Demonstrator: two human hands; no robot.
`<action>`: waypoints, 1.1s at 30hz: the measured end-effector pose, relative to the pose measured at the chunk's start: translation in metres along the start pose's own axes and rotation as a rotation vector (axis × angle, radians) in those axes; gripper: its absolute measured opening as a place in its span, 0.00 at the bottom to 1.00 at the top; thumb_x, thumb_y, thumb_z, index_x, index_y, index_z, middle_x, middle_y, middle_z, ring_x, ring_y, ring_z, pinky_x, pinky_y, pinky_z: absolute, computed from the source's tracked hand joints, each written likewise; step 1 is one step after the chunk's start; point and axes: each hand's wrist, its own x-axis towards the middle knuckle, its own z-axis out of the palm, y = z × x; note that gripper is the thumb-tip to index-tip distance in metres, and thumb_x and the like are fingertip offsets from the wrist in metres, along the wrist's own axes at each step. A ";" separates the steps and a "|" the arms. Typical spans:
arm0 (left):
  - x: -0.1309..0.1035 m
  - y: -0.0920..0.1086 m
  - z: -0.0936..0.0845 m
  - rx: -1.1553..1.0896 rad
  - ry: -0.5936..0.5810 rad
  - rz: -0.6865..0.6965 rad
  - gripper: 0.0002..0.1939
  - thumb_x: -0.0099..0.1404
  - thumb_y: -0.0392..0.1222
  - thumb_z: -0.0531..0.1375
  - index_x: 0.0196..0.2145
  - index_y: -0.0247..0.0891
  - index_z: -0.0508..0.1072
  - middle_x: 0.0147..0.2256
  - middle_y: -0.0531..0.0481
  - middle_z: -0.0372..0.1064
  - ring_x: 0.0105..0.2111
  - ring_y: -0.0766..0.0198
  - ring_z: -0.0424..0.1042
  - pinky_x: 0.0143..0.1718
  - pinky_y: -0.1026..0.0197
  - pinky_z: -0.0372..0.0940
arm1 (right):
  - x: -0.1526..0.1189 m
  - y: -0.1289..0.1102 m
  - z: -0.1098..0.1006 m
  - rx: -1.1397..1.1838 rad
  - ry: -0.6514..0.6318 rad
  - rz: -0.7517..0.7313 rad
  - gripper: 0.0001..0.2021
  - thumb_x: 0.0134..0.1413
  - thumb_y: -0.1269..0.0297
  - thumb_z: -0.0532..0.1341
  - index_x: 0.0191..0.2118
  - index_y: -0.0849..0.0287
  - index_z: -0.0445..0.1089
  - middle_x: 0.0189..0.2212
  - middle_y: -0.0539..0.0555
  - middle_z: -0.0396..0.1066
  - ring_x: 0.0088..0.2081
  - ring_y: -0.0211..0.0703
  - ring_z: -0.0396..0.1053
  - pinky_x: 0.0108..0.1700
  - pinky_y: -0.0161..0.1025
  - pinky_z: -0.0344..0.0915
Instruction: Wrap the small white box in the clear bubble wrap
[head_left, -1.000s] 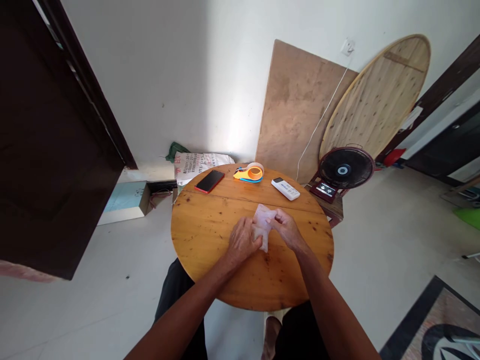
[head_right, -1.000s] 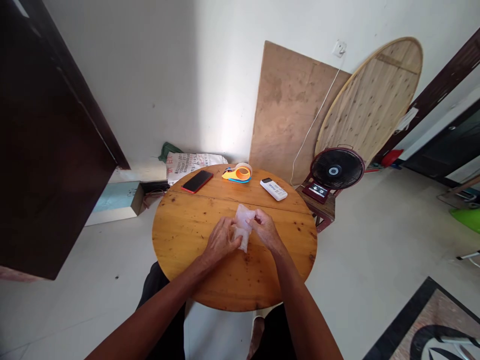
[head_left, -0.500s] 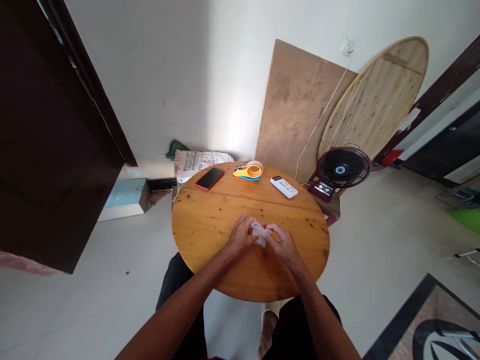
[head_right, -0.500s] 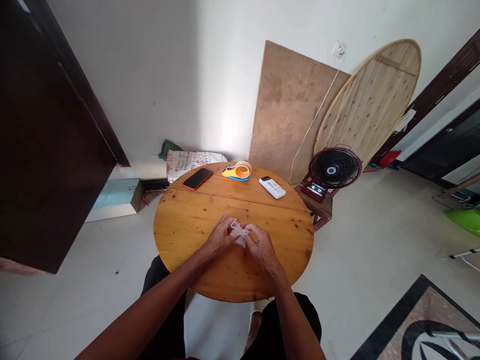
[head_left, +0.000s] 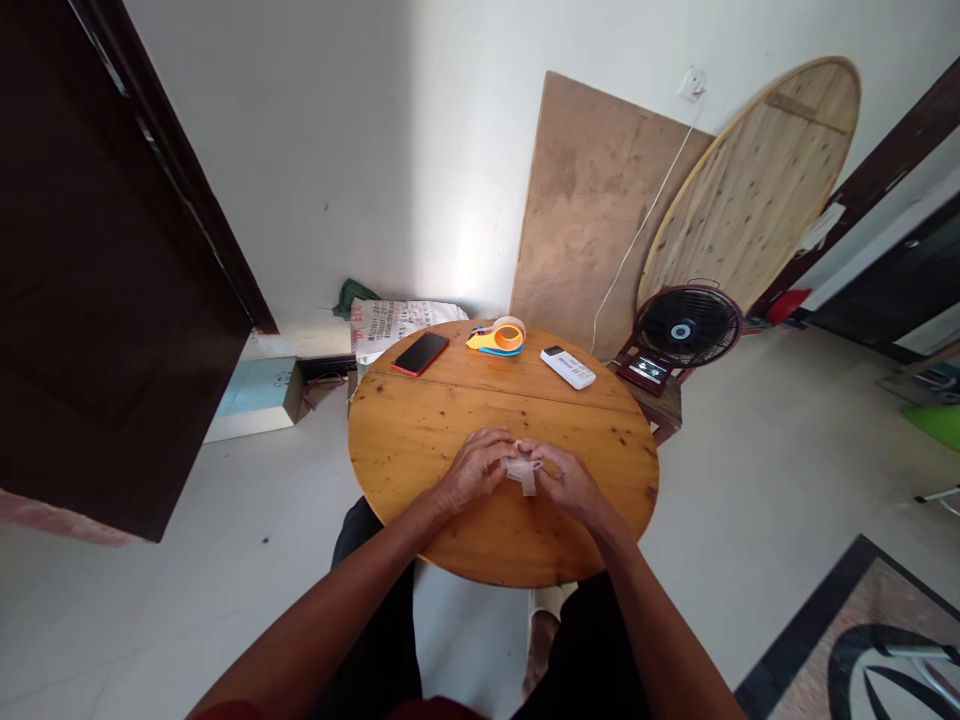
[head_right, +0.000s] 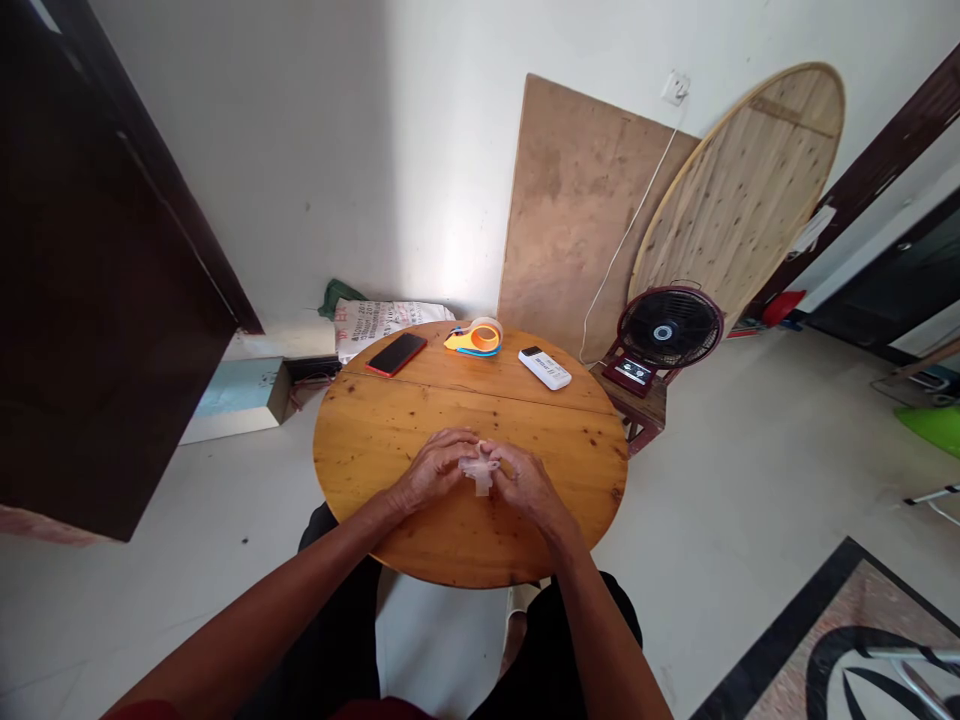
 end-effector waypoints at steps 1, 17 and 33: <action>0.000 -0.001 0.000 0.013 -0.011 0.012 0.15 0.57 0.30 0.55 0.41 0.42 0.73 0.48 0.48 0.68 0.53 0.59 0.63 0.54 0.52 0.58 | 0.001 0.000 -0.001 -0.010 -0.005 -0.013 0.10 0.51 0.72 0.54 0.37 0.55 0.69 0.48 0.55 0.72 0.50 0.45 0.68 0.52 0.47 0.64; 0.000 -0.007 -0.006 0.034 -0.082 0.196 0.13 0.60 0.30 0.53 0.41 0.38 0.72 0.49 0.45 0.69 0.57 0.59 0.61 0.57 0.50 0.58 | -0.020 0.002 0.011 -0.411 0.135 -0.181 0.14 0.53 0.74 0.53 0.43 0.55 0.70 0.47 0.57 0.71 0.47 0.47 0.69 0.50 0.46 0.67; -0.009 -0.002 -0.016 0.016 -0.188 0.207 0.21 0.58 0.32 0.57 0.51 0.40 0.66 0.58 0.42 0.59 0.61 0.55 0.53 0.59 0.47 0.55 | -0.039 0.008 0.033 -0.442 0.170 -0.199 0.13 0.57 0.72 0.51 0.46 0.58 0.67 0.56 0.60 0.62 0.59 0.49 0.58 0.57 0.51 0.62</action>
